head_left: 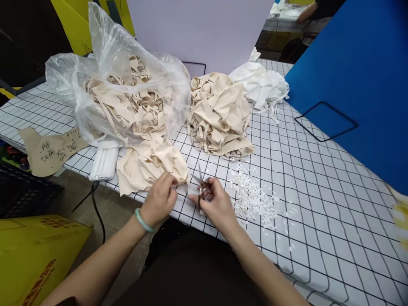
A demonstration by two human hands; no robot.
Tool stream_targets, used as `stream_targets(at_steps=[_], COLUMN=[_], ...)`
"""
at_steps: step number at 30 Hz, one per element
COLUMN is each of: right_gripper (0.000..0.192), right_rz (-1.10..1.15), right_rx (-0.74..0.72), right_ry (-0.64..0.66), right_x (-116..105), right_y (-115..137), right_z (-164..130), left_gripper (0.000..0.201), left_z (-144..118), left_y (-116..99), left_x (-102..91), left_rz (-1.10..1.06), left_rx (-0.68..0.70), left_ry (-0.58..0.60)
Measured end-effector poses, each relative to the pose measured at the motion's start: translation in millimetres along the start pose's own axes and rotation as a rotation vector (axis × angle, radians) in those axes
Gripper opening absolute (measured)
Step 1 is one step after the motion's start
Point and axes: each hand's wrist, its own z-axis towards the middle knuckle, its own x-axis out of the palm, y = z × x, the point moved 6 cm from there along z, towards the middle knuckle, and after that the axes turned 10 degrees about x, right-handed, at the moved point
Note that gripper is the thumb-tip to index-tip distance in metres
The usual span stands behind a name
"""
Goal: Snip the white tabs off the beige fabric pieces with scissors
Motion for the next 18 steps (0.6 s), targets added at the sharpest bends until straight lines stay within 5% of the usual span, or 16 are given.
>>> stream_targets(at_steps=[6, 9, 11, 12, 14, 16, 18], right_gripper=[0.019, 0.018, 0.023, 0.025, 0.030, 0.036, 0.042], right_rz=[-0.136, 0.084, 0.249, 0.310, 0.393, 0.452, 0.490], right_rx=[-0.078, 0.019, 0.086, 0.114, 0.145, 0.152, 0.152], right_ry=[-0.009, 0.088, 0.126, 0.131, 0.117, 0.087, 0.063], right_x=[15.6, 9.7, 4.5, 2.2, -2.3, -6.8, -10.5], right_y=[7.2, -2.2, -6.9, -8.6, -10.6, -11.8, -12.9], right_z=[18.6, 18.5, 14.1, 11.7, 7.4, 4.9, 4.3], left_gripper=[0.011, 0.018, 0.020, 0.016, 0.008, 0.025, 0.032], left_z=[39.3, 50.6, 43.1, 36.9, 26.6, 21.4, 25.2], left_y=[46.9, 49.2, 30.1, 17.3, -1.8, -3.6, 4.0], left_x=[-3.6, -27.9, -37.3, -33.0, -6.4, 22.0, 37.9], left_rz=[-0.070, 0.017, 0.134, 0.168, 0.144, 0.042, -0.074], left_rx=[-0.078, -0.078, 0.020, 0.082, 0.121, -0.039, -0.230], left_ry=[0.230, -0.011, -0.214, -0.234, -0.063, 0.105, 0.111])
